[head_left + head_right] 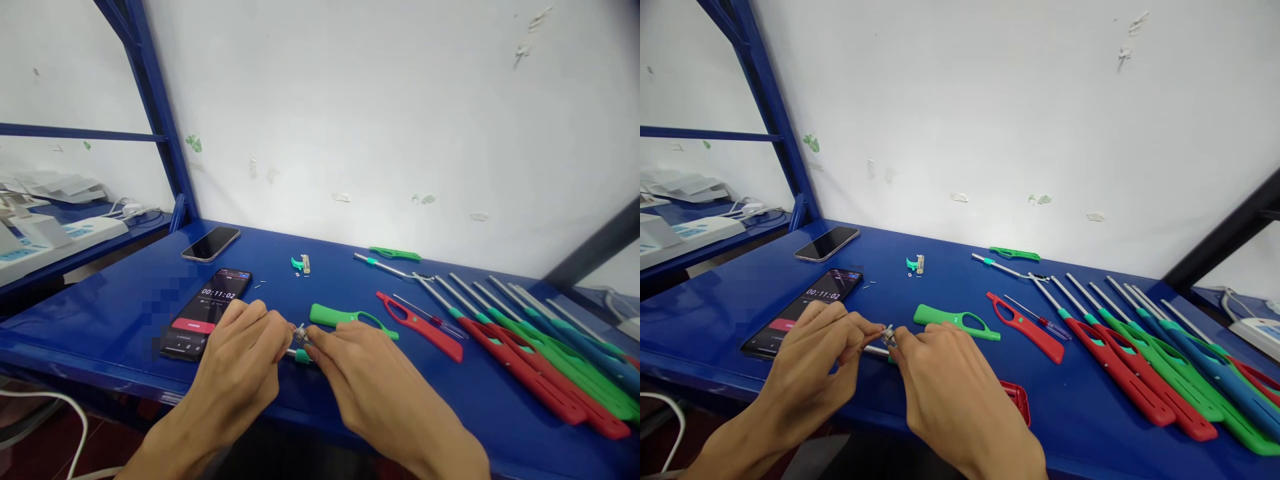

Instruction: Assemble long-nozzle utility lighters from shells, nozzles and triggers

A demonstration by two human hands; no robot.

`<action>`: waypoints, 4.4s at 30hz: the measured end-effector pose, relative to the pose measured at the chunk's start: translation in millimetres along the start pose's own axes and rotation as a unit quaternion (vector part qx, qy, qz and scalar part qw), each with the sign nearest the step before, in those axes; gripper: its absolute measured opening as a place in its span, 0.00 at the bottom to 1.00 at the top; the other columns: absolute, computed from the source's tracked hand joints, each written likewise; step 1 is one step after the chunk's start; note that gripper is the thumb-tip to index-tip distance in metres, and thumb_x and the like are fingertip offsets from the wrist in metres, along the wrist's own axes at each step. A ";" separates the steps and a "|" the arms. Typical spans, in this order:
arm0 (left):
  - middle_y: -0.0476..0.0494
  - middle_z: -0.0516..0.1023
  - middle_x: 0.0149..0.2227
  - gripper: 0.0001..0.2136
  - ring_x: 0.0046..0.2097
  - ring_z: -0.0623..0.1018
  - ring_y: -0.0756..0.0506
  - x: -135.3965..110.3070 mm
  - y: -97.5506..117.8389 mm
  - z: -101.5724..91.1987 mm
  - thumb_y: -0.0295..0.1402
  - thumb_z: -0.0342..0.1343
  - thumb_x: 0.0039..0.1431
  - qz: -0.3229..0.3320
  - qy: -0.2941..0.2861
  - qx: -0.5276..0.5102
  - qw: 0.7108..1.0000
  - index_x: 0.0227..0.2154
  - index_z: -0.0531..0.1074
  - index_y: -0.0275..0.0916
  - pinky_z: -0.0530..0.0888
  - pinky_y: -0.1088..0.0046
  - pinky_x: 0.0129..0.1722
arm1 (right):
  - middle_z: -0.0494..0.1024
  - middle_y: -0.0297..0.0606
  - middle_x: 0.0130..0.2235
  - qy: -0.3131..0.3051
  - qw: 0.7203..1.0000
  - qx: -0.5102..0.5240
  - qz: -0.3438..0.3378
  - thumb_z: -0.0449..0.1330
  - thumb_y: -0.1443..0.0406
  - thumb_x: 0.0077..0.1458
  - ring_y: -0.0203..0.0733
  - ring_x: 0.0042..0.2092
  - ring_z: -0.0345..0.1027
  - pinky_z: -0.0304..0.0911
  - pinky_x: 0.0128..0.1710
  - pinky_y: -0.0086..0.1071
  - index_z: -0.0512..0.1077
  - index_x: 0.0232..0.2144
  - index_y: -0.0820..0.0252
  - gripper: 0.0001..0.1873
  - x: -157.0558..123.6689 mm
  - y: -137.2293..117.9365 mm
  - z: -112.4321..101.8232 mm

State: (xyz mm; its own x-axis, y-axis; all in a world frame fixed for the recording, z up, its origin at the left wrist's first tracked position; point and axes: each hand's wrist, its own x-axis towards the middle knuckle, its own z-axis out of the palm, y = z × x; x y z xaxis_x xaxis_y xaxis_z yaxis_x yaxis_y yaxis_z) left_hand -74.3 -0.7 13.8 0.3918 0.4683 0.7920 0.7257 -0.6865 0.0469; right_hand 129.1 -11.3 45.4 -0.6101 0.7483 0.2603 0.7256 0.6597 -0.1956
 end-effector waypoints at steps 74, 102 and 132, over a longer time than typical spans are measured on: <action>0.56 0.84 0.32 0.05 0.31 0.84 0.50 11.6 10.0 -10.8 0.28 0.59 0.69 -0.120 0.064 -0.070 0.988 0.38 0.77 0.45 0.77 0.75 0.33 | 0.80 0.26 0.32 0.013 0.964 0.258 0.054 0.53 0.56 0.76 0.37 0.35 0.70 0.58 0.41 0.33 0.74 0.32 0.53 0.20 -5.8 7.7 -32.7; 0.53 0.85 0.37 0.05 0.33 0.83 0.51 7.4 13.0 -10.1 0.25 0.55 0.74 -0.021 0.032 -0.017 0.999 0.45 0.74 0.41 0.74 0.75 0.33 | 0.82 0.27 0.36 0.018 0.972 0.221 0.082 0.52 0.58 0.76 0.40 0.37 0.70 0.55 0.41 0.35 0.74 0.34 0.52 0.17 -4.5 9.9 -29.2; 0.52 0.82 0.31 0.11 0.28 0.82 0.50 3.4 7.0 -7.6 0.18 0.49 0.71 -0.035 0.008 -0.034 0.999 0.39 0.70 0.42 0.72 0.75 0.27 | 0.76 0.30 0.28 -0.036 0.978 0.197 0.061 0.49 0.59 0.77 0.38 0.30 0.64 0.48 0.34 0.37 0.65 0.27 0.55 0.22 -5.2 5.2 -19.8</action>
State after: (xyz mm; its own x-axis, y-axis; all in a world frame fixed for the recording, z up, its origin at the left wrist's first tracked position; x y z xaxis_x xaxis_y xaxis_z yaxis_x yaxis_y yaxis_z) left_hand -72.1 -8.2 21.4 0.3319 0.5072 0.7954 0.7106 -0.6889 0.1428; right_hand 142.3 -13.1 61.8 -0.5580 0.8164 0.1488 0.6239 0.5310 -0.5734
